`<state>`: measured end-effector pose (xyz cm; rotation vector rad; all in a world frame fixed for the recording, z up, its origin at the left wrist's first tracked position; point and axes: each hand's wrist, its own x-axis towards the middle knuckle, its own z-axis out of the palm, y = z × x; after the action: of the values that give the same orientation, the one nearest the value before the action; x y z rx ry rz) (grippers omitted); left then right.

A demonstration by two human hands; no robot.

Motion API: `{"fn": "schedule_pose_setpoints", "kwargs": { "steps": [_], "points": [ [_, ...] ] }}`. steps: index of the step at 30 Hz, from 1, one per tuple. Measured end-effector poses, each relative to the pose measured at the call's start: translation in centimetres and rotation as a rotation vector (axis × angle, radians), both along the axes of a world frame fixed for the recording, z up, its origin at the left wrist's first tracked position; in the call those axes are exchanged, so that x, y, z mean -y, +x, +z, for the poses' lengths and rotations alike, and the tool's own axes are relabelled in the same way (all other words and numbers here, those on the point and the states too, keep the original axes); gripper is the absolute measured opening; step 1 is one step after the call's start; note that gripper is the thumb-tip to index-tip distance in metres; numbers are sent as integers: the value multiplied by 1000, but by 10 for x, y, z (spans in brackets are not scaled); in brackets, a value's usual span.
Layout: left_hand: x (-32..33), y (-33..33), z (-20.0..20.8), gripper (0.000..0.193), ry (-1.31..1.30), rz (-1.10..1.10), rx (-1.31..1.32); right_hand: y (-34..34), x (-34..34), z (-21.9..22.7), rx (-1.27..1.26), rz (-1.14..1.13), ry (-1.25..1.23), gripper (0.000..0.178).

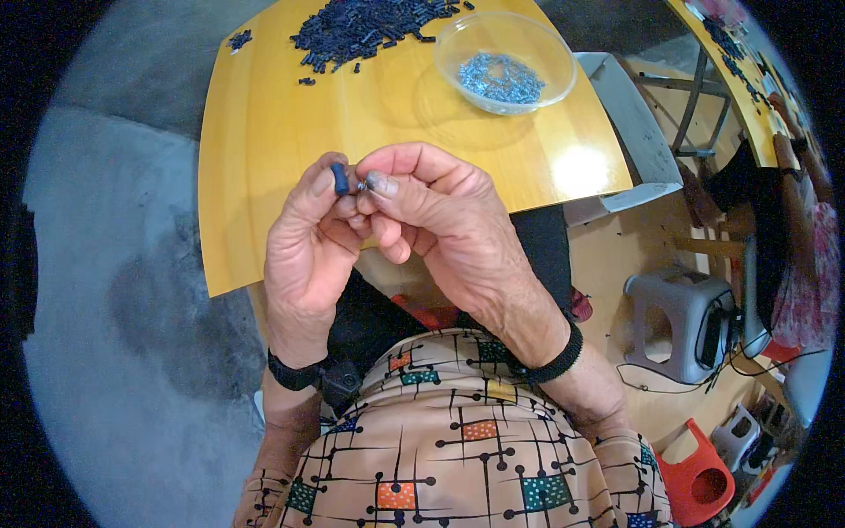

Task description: Assembling small blue plastic components into black housings at a workshop table.

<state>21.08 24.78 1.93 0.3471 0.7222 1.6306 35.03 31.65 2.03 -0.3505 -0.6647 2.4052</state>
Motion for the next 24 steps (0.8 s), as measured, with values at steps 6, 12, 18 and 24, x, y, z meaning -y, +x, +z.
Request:
{"fn": "schedule_pose_setpoints", "kwargs": {
  "steps": [6, 12, 18, 24],
  "points": [
    [10, 1, 14, 18, 29, 0, -102, 14, 4, 7, 178, -131, 177, 17],
    [17, 5, 21, 19, 6, -35, -392, 32, 3, 6, 226, -155, 362, 14],
    [15, 13, 20, 21, 158, -7, -697, 36, 4, 8, 191, -148, 343, 13],
    [16, 14, 19, 22, 73, 2, -750, 35, 6, 8, 208, -98, 383, 13]
  ]
}}
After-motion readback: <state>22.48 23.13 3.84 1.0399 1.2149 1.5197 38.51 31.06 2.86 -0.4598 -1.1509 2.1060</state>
